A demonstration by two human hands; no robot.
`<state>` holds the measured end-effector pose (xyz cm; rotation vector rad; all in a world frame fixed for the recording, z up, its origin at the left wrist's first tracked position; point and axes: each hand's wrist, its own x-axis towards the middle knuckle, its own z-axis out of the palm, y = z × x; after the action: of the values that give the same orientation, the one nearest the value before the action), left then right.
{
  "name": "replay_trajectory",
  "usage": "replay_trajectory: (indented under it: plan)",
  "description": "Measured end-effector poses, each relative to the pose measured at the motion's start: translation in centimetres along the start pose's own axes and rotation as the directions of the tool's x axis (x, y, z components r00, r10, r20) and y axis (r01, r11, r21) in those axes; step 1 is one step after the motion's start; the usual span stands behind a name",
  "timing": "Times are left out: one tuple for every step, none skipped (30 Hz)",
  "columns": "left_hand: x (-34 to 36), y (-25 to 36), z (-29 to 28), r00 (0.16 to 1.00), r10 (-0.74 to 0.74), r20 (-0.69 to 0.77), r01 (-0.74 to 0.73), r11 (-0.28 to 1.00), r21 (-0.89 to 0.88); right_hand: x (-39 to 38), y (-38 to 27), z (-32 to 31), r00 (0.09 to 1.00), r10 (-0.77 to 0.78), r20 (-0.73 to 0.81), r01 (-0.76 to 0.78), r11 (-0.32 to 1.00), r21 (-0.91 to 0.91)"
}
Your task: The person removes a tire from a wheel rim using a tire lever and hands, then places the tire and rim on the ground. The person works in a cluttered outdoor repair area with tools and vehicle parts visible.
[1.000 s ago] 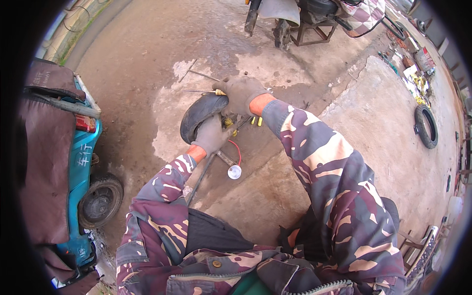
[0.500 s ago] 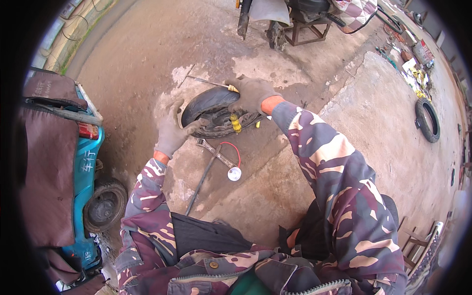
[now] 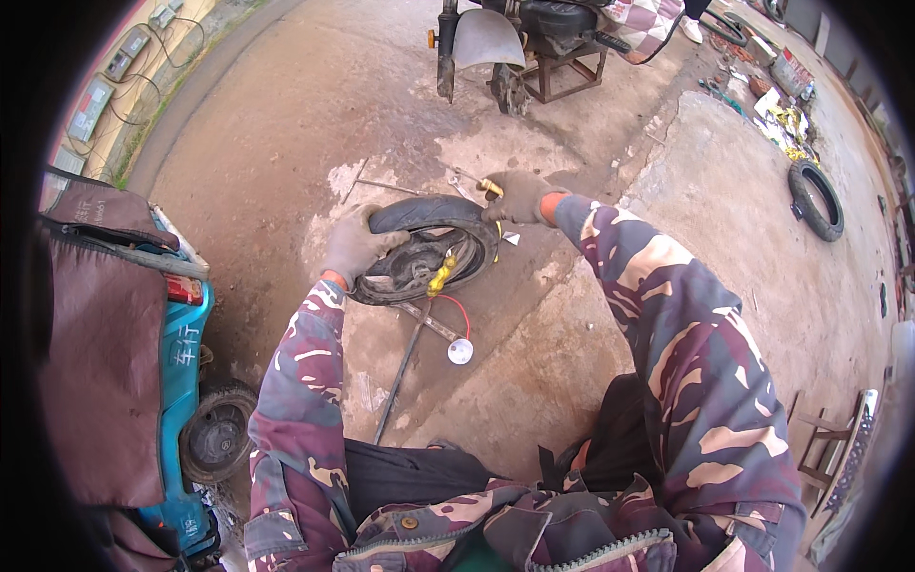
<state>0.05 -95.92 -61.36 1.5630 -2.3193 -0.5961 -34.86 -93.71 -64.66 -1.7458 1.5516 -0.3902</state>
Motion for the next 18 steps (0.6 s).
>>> replay_trajectory:
  plan:
    - [0.0, 0.3, 0.3, 0.998, -0.03, 0.049, 0.028, 0.999, 0.044, -0.1, -0.4, -0.4, 1.0, 0.014, -0.001, -0.014, 1.0, -0.016]
    - [-0.1, 0.4, 0.5, 0.998, -0.067, 0.023, 0.065, 0.995, 0.081, -0.3, -1.0, -1.0, 0.999, 0.04, 0.013, -0.039, 0.999, -0.029]
    - [-0.1, 0.4, 0.7, 1.0, -0.03, -0.009, 0.031, 0.996, 0.082, -0.7, -1.7, -1.8, 0.997, 0.069, 0.029, -0.068, 0.997, -0.043]
    - [-0.1, 0.1, 0.9, 0.999, -0.036, -0.012, 0.037, 0.995, 0.09, -1.5, -2.5, -2.4, 0.986, 0.106, 0.132, -0.113, 0.992, 0.047]
    - [-0.2, -0.2, 1.1, 0.999, -0.036, -0.032, 0.038, 0.996, 0.084, -2.5, -3.2, -3.1, 0.983, 0.07, 0.168, -0.087, 0.992, 0.093]
    - [-0.2, -0.6, 1.2, 0.999, 0.014, -0.031, -0.012, 0.997, 0.071, -3.9, -3.8, -3.5, 0.98, 0.047, 0.195, -0.077, 0.986, 0.15]
    - [-0.2, -1.0, 1.2, 0.998, 0.056, -0.025, -0.054, 0.996, 0.069, -5.4, -4.4, -3.4, 0.973, -0.011, 0.23, -0.044, 0.972, 0.232]
    - [-0.2, -1.3, 1.3, 0.992, 0.117, -0.038, -0.115, 0.992, 0.044, -6.5, -5.0, -3.3, 0.971, -0.003, 0.238, -0.054, 0.971, 0.234]
    - [-0.1, -1.5, 1.2, 0.983, 0.175, -0.058, -0.175, 0.985, 0.008, -7.9, -5.6, -3.0, 0.967, -0.024, 0.253, -0.045, 0.964, 0.262]
    - [-0.1, -1.7, 1.2, 0.982, 0.186, -0.042, -0.184, 0.982, 0.041, -9.1, -6.1, -2.7, 0.964, -0.07, 0.255, -0.013, 0.95, 0.312]
    - [0.0, -1.7, 1.2, 0.989, 0.147, -0.027, -0.146, 0.989, 0.014, -10.0, -6.6, -2.3, 0.968, -0.038, 0.247, -0.025, 0.968, 0.249]
    - [0.0, -1.7, 1.1, 0.994, 0.111, -0.009, -0.111, 0.994, -0.011, -10.9, -7.0, -1.8, 0.974, -0.033, 0.226, -0.016, 0.978, 0.209]
    - [0.0, -1.5, 1.1, 0.997, 0.07, 0.028, -0.068, 0.996, -0.057, -11.4, -7.4, -1.6, 0.978, -0.017, 0.206, -0.017, 0.987, 0.161]
    - [0.1, -1.4, 1.0, 0.995, 0.099, -0.001, -0.099, 0.995, -0.012, -11.5, -7.8, -1.4, 0.979, -0.026, 0.201, 0.017, 0.999, 0.049]
    - [0.0, -1.1, 1.0, 0.993, 0.121, -0.008, -0.121, 0.993, 0.008, -11.5, -8.1, -1.4, 0.978, -0.01, 0.21, -0.007, 0.997, 0.079]
    - [0.0, -0.8, 1.0, 0.992, 0.127, -0.01, -0.127, 0.991, 0.031, -11.2, -8.3, -1.3, 0.975, 0.032, 0.219, -0.05, 0.996, 0.077]
    - [-0.1, -0.5, 0.9, 0.992, 0.124, 0.007, -0.124, 0.991, 0.04, -10.9, -8.4, -1.3, 0.971, 0.071, 0.227, -0.089, 0.993, 0.073]
    - [-0.2, -0.2, 0.9, 0.995, 0.097, 0.037, -0.099, 0.994, 0.055, -10.6, -8.5, -1.3, 0.976, 0.059, 0.21, -0.07, 0.996, 0.046]
